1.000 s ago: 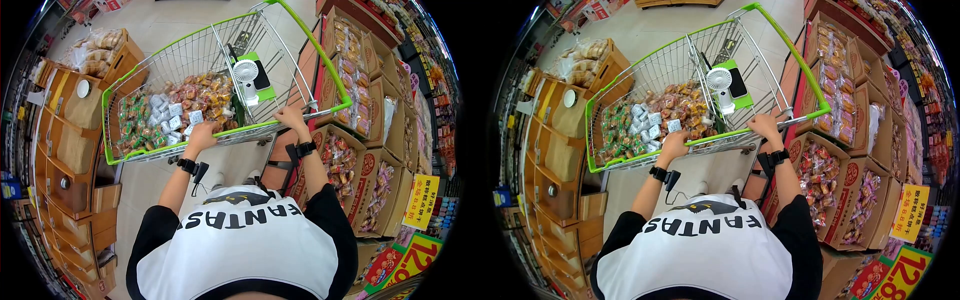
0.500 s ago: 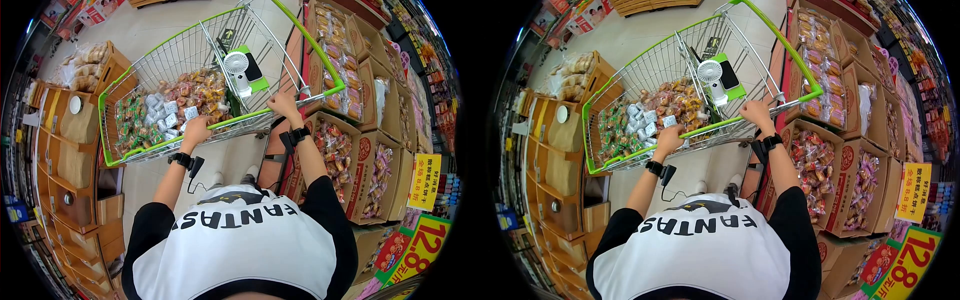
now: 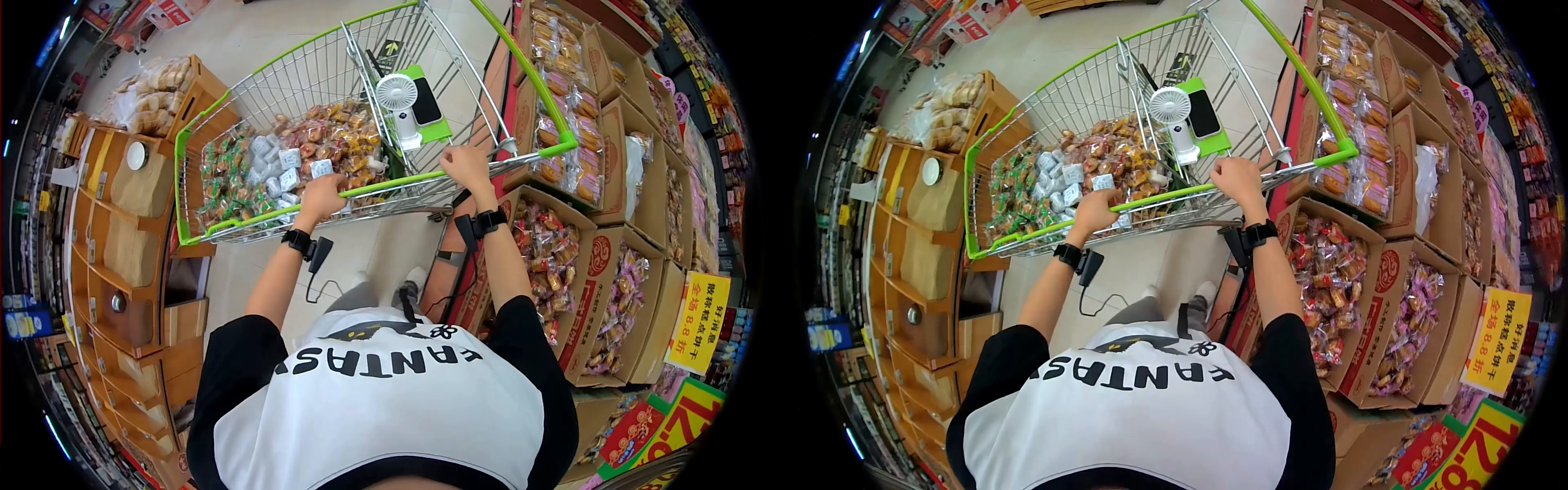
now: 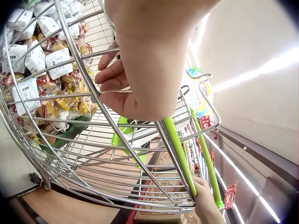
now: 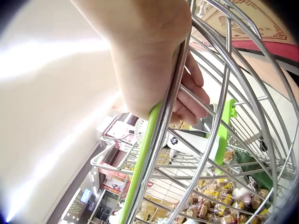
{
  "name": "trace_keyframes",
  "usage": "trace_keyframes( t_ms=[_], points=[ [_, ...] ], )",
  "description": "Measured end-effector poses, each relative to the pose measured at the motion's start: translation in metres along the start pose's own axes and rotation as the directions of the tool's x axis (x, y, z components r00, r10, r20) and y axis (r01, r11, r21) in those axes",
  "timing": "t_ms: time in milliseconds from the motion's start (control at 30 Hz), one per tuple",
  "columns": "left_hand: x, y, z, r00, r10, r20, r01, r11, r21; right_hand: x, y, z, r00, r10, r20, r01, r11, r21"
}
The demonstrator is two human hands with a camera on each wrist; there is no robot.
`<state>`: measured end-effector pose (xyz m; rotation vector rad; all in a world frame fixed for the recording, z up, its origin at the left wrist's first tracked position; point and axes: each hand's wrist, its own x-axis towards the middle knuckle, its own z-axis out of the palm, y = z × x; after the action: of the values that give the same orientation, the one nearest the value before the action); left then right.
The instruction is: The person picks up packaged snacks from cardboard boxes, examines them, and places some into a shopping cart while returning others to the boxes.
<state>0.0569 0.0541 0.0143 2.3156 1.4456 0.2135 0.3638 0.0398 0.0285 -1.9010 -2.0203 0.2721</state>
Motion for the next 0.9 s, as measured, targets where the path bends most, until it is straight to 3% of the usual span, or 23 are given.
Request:
trace_keyframes(
  t_ms=[167,267,333,433,567,667,833,900],
  points=[
    [-0.001,0.001,-0.003,0.998,0.062,-0.018,-0.062,0.998,0.021,-0.002,-0.002,0.003,0.996,0.093,-0.015,-0.092,0.995,0.039],
    [0.001,0.008,-0.005,0.994,0.066,-0.084,-0.068,0.998,-0.019,-0.002,0.002,0.009,0.988,0.097,-0.118,-0.095,0.995,0.02],
    [0.001,0.006,0.0,0.99,0.085,-0.11,-0.088,0.996,-0.022,-0.007,-0.004,0.014,0.954,0.054,-0.294,-0.054,0.999,0.011],
    [0.001,0.004,-0.002,0.983,0.133,-0.127,-0.137,0.99,-0.029,-0.015,-0.013,0.01,0.939,0.016,-0.343,-0.004,0.999,0.035],
    [-0.002,0.006,-0.009,0.978,0.185,-0.097,-0.19,0.981,-0.041,-0.037,-0.019,0.012,0.946,-0.027,-0.323,0.032,0.999,0.01],
    [-0.002,0.007,-0.007,0.978,0.184,-0.101,-0.191,0.979,-0.065,-0.038,-0.025,0.014,0.917,-0.05,-0.396,0.075,0.996,0.046],
    [-0.006,0.004,-0.005,0.97,0.171,-0.17,-0.188,0.978,-0.09,-0.042,-0.028,0.02,0.891,-0.13,-0.435,0.091,0.99,-0.108],
    [-0.007,0.007,-0.008,0.982,0.131,-0.135,-0.14,0.988,-0.064,-0.041,-0.026,0.02,0.895,-0.154,-0.419,0.108,0.986,-0.13]
  ],
)
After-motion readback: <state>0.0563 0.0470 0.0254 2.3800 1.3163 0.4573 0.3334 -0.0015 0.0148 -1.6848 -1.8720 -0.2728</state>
